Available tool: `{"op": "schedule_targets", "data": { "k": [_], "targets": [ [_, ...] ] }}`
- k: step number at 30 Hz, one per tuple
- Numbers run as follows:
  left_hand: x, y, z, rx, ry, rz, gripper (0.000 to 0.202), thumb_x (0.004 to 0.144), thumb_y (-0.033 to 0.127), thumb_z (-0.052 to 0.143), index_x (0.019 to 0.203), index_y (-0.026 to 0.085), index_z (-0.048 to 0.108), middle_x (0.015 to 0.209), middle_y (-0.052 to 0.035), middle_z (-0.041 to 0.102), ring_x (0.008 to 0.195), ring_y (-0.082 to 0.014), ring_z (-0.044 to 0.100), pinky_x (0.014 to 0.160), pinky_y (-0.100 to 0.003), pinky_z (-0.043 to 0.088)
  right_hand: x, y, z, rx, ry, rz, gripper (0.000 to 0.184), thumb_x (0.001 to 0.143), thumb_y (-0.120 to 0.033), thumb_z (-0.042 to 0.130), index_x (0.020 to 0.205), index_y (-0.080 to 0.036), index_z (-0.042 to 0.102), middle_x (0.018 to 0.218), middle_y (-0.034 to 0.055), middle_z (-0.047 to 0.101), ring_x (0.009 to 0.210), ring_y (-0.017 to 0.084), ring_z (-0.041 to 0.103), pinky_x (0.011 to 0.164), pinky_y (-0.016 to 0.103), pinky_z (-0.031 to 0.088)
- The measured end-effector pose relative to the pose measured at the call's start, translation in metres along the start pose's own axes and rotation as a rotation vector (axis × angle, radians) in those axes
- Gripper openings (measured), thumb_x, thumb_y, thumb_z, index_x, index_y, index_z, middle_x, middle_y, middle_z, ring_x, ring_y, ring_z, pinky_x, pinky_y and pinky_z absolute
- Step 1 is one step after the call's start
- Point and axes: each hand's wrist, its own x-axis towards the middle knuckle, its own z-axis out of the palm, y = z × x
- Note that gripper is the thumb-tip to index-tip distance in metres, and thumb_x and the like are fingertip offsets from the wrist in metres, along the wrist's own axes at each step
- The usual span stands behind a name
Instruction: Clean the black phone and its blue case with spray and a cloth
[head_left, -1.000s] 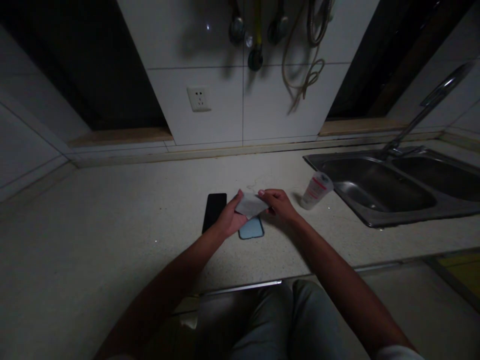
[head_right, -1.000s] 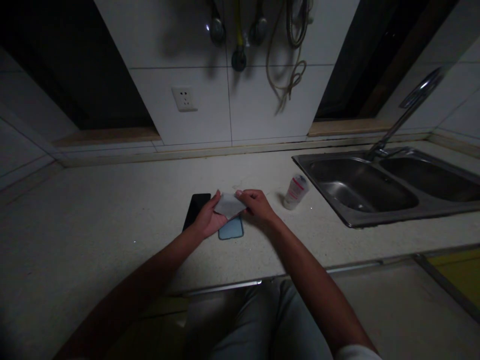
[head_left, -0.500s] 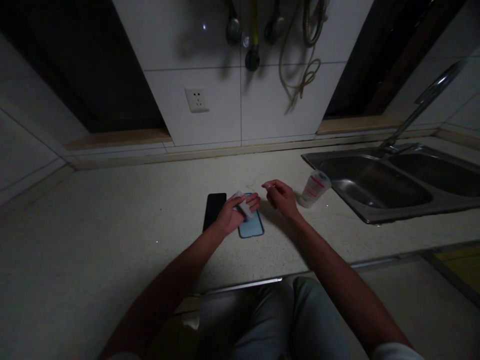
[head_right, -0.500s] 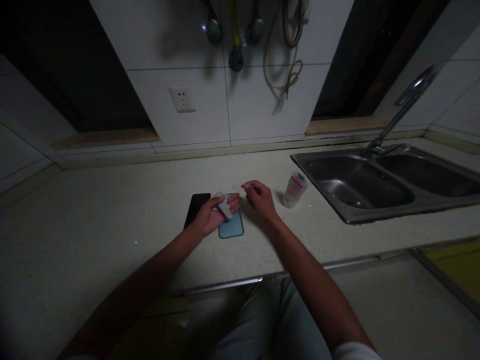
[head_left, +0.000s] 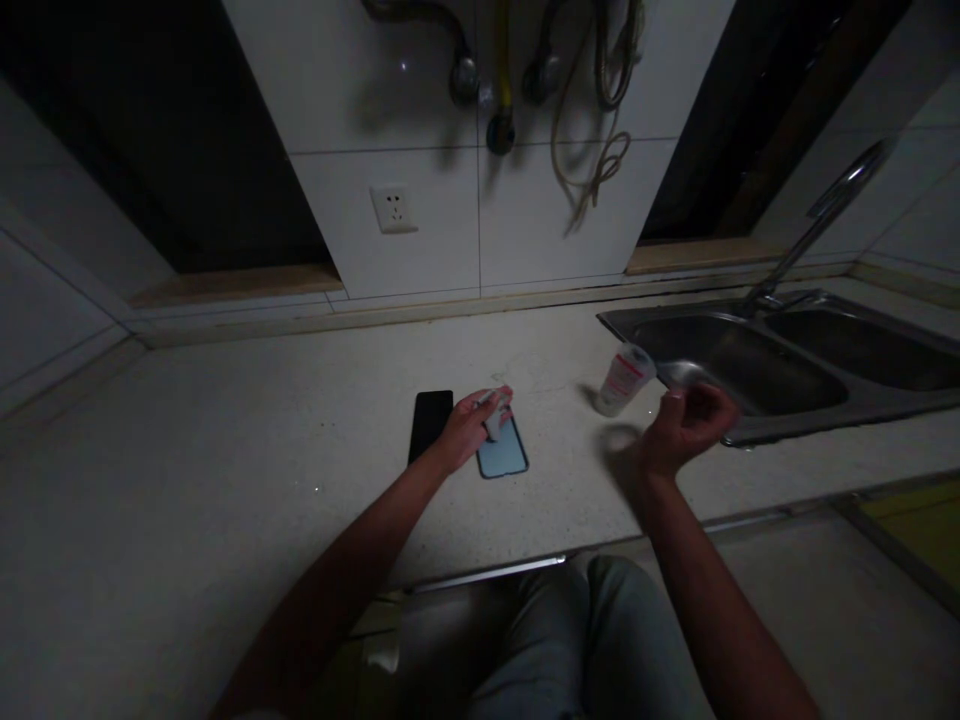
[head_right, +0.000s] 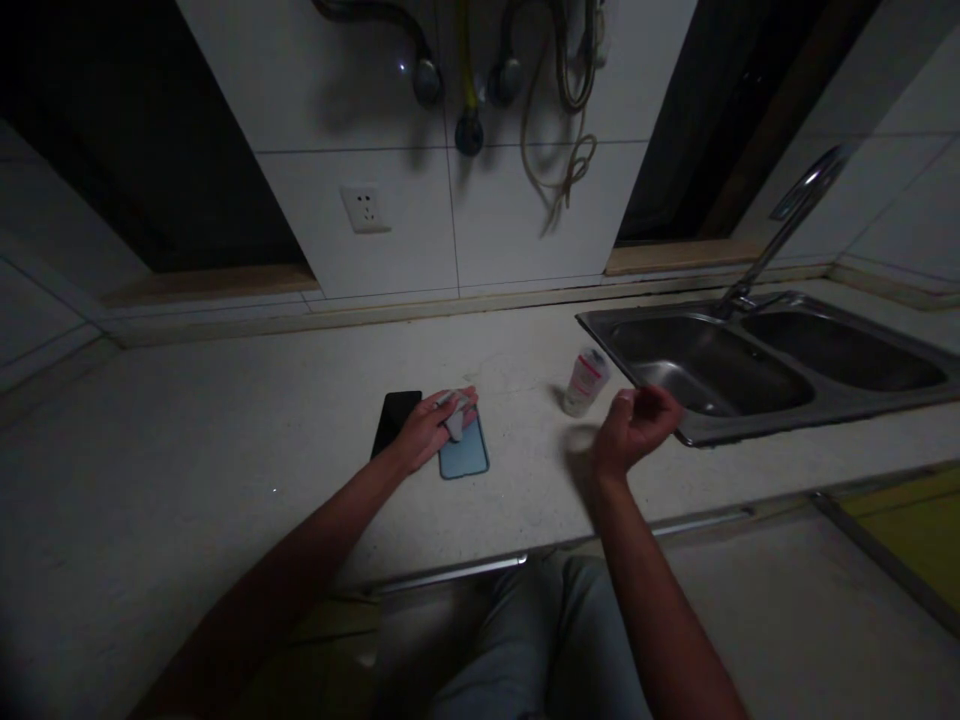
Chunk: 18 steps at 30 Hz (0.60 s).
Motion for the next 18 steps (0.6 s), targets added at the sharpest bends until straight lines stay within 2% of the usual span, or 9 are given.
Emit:
{"op": "schedule_targets", "data": {
  "k": [2,4,6,8,10,12,15,18],
  "targets": [
    [-0.003,0.003,0.002,0.154,0.010,0.060,0.023,0.071,0.025,0.085,0.091,0.018,0.077,0.125,-0.0131,0.070,0.130,-0.0289,0.055,0.108,-0.041,0.043,0.009,0.007,0.000,-0.066,-0.107,0.029,0.048,0.078,-0.049,0.067,0.115,-0.023,0.050,0.110,0.0063,0.055,0.102,0.023,0.059,0.090,0.043,0.050],
    [-0.006,0.006,0.004,0.288,0.003,0.140,0.020,0.070,0.025,0.086,0.087,0.019,0.079,0.132,-0.0125,0.066,0.135,-0.0292,0.051,0.107,-0.038,0.042,0.012,0.014,0.000,-0.145,-0.288,0.113,0.060,0.070,-0.048,0.076,0.118,-0.024,0.050,0.119,0.0072,0.055,0.109,0.025,0.057,0.093,0.046,0.048],
    [-0.007,0.009,0.006,0.377,0.000,0.226,0.016,0.070,0.027,0.085,0.084,0.020,0.079,0.132,-0.0118,0.066,0.133,-0.0284,0.052,0.105,-0.036,0.044,0.012,0.020,0.002,-0.188,-0.467,0.250,0.061,0.063,-0.046,0.081,0.113,-0.024,0.055,0.114,0.0065,0.060,0.105,0.025,0.059,0.089,0.046,0.049],
    [-0.007,0.011,0.006,0.409,0.013,0.273,0.016,0.071,0.030,0.084,0.082,0.020,0.079,0.123,-0.0113,0.071,0.122,-0.0264,0.061,0.099,-0.034,0.048,0.010,0.024,0.005,-0.175,-0.582,0.383,0.050,0.061,-0.044,0.082,0.101,-0.021,0.062,0.098,0.0048,0.066,0.091,0.023,0.062,0.080,0.042,0.052],
    [-0.006,0.010,0.007,0.366,0.033,0.238,0.024,0.070,0.036,0.085,0.082,0.017,0.077,0.107,-0.0117,0.075,0.100,-0.0242,0.070,0.087,-0.033,0.054,0.008,0.023,0.008,-0.117,-0.615,0.454,0.040,0.061,-0.042,0.081,0.090,-0.019,0.066,0.085,0.0039,0.068,0.079,0.021,0.062,0.071,0.038,0.053],
    [-0.004,0.007,0.007,0.268,0.052,0.174,0.035,0.067,0.043,0.086,0.083,0.015,0.073,0.091,-0.0109,0.076,0.081,-0.0228,0.072,0.075,-0.034,0.057,0.006,0.018,0.011,-0.036,-0.592,0.525,0.036,0.061,-0.041,0.082,0.084,-0.018,0.067,0.079,0.0037,0.068,0.071,0.019,0.062,0.062,0.033,0.052],
    [-0.002,0.002,0.006,0.154,0.061,0.119,0.046,0.064,0.049,0.087,0.087,0.016,0.065,0.081,-0.0080,0.074,0.070,-0.0222,0.072,0.065,-0.034,0.058,0.003,0.005,0.017,0.155,-0.608,0.701,0.035,0.059,-0.042,0.082,0.078,-0.019,0.065,0.072,0.0021,0.067,0.059,0.015,0.060,0.050,0.027,0.048],
    [-0.003,-0.002,0.006,0.147,0.046,0.048,0.048,0.068,0.047,0.085,0.096,0.017,0.061,0.079,-0.0060,0.073,0.060,-0.0186,0.069,0.055,-0.029,0.055,-0.001,-0.010,0.027,0.367,-0.705,0.797,0.041,0.056,-0.042,0.085,0.083,-0.020,0.062,0.078,0.0029,0.069,0.065,0.017,0.065,0.052,0.026,0.051]
  ]
}}
